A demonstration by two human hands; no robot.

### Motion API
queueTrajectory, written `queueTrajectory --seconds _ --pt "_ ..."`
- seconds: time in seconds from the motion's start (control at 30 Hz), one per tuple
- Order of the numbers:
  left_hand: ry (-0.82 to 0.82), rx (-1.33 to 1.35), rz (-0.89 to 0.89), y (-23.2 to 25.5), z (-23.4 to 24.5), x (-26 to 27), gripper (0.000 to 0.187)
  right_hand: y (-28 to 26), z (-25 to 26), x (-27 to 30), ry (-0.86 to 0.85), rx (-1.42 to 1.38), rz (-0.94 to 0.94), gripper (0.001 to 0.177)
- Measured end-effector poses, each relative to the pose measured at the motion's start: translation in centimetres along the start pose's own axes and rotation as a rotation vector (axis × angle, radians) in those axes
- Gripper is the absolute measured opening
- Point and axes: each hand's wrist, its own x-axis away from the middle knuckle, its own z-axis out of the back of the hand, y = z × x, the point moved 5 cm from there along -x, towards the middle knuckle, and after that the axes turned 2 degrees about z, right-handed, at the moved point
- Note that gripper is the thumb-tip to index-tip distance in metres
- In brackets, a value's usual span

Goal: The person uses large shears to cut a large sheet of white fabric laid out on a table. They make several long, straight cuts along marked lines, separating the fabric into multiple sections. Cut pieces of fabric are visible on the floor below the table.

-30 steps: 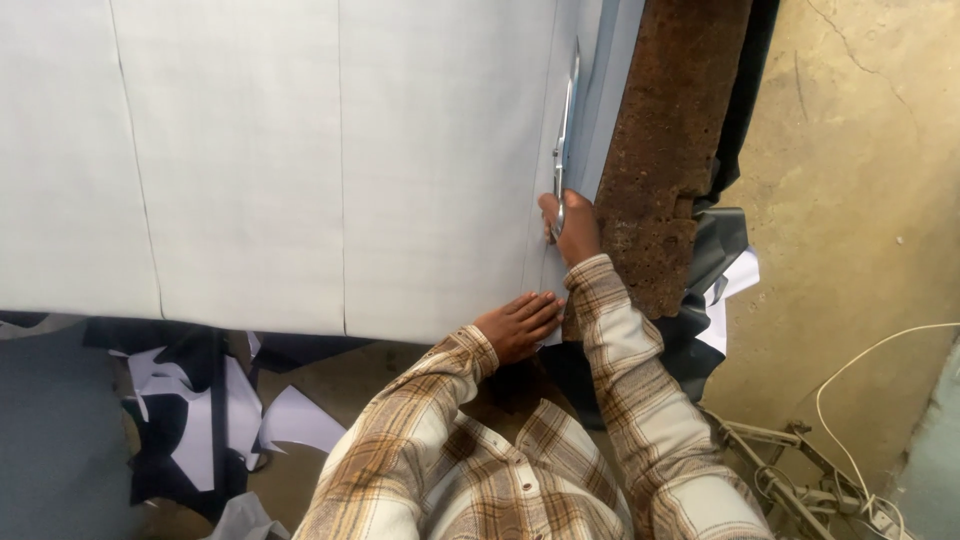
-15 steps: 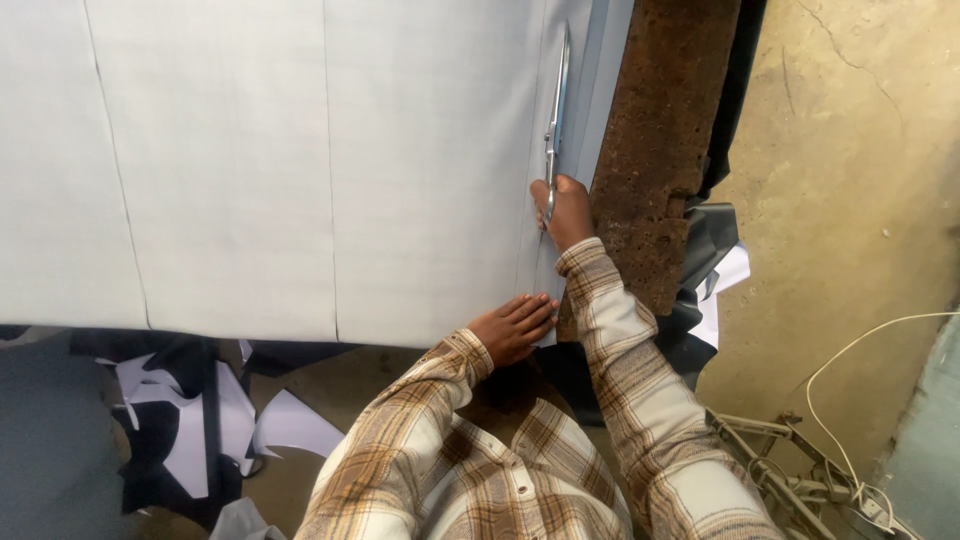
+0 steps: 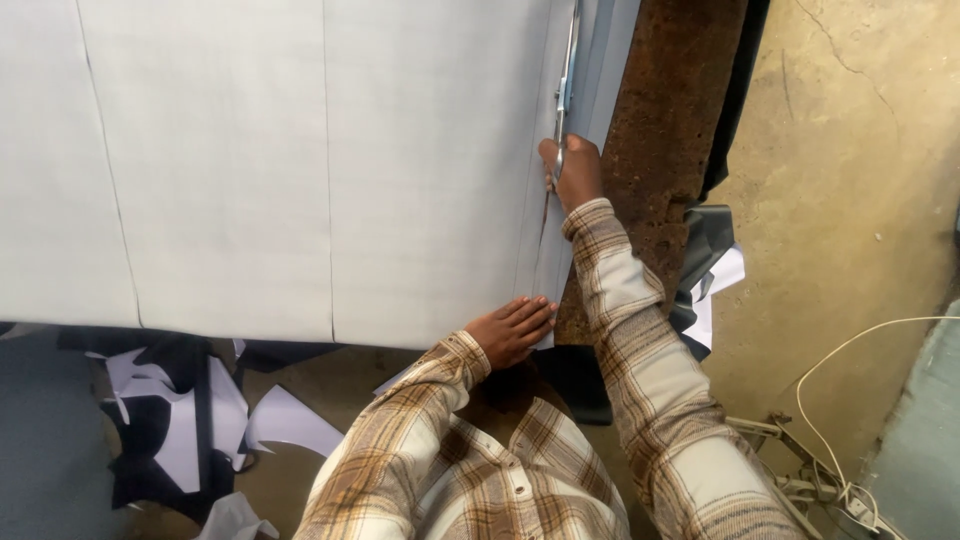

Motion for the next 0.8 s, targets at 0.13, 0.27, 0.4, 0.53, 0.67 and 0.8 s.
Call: queueTrajectory --seconds 0.13,0.27,0.4,0.53,0.67,0.8 --pt "-0.019 0.017 0.005 -0.1 0.0 -0.2 0.071 -1.0 -0.2 -0.3 0.005 -0.030 0.007 0.017" --pt "-0.030 0.015 -0.005 -0.1 0.1 -0.1 0.069 -3.3 0.1 -2.2 -0.036 -0.026 -0.034 0.020" --pt "-0.030 0.020 0.003 -0.2 0.4 -0.3 0.072 -5.8 0.1 -3.0 -0.057 -0.081 -0.041 0.025" --pt "-0.029 0.024 0.003 -0.1 0.8 -0.4 0.071 -3.4 0.1 -4.9 -0.018 -0.055 -0.028 0.021" --pt "0.017 0.027 -0.010 -0.2 1.1 -0.6 0.072 -2.2 0.2 -6.2 0.027 -0.042 0.003 0.017" --pt "0.036 0.029 0.040 0.0 0.5 -0.5 0.069 -3.2 0.3 -7.6 0.009 -0.044 0.012 0.020"
